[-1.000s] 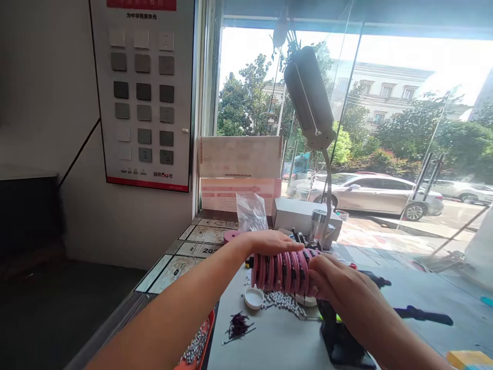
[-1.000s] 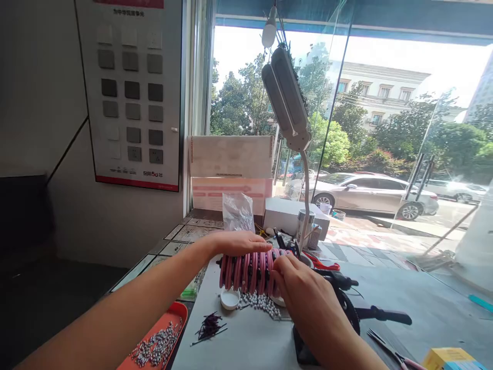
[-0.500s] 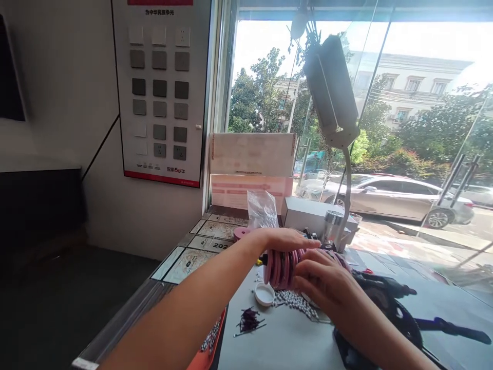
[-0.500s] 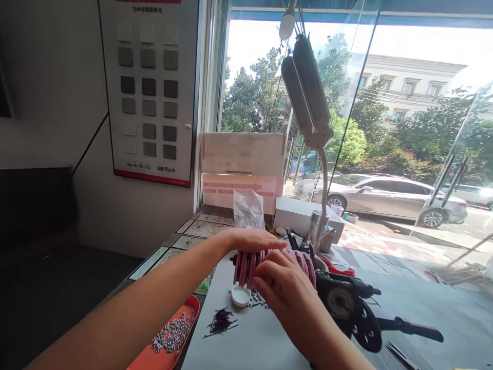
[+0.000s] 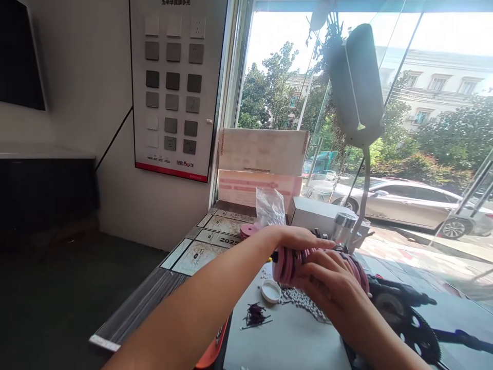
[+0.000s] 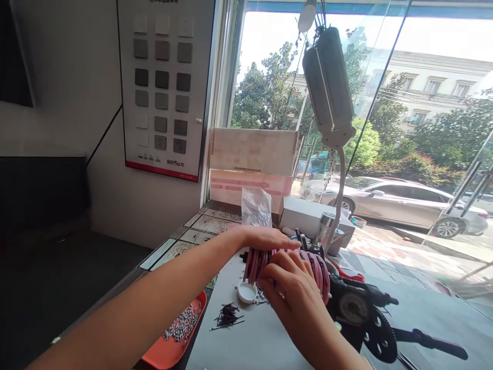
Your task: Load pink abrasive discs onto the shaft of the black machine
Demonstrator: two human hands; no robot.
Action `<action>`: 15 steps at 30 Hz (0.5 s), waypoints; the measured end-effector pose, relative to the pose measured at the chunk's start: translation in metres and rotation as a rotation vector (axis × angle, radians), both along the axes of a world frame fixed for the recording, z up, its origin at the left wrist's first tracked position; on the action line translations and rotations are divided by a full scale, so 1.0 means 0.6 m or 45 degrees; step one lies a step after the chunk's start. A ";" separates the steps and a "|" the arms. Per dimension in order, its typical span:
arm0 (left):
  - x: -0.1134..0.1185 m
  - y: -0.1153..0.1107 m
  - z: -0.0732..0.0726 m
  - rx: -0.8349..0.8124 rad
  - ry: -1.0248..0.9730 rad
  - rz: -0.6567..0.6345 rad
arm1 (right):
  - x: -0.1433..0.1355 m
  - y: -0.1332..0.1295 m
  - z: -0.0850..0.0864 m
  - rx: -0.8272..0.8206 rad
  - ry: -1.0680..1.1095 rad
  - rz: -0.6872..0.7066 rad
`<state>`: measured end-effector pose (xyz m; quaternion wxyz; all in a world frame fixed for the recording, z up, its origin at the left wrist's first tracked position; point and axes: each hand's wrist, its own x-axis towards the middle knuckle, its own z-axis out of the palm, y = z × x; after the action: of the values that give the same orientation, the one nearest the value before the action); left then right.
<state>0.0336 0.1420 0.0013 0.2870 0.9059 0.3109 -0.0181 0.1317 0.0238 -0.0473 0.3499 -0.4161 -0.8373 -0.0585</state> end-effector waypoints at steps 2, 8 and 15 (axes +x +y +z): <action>0.000 0.002 -0.002 -0.005 0.005 0.023 | 0.000 -0.001 0.001 0.010 -0.057 -0.008; -0.002 -0.001 -0.001 -0.046 -0.008 0.053 | 0.006 -0.002 0.005 -0.077 -0.126 0.037; 0.000 -0.010 -0.005 -0.082 -0.033 0.075 | 0.020 0.004 -0.026 0.081 -0.190 0.015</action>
<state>0.0339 0.1360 -0.0015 0.3205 0.8868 0.3329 -0.0079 0.1434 0.0260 -0.0629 0.3000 -0.3944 -0.8611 -0.1138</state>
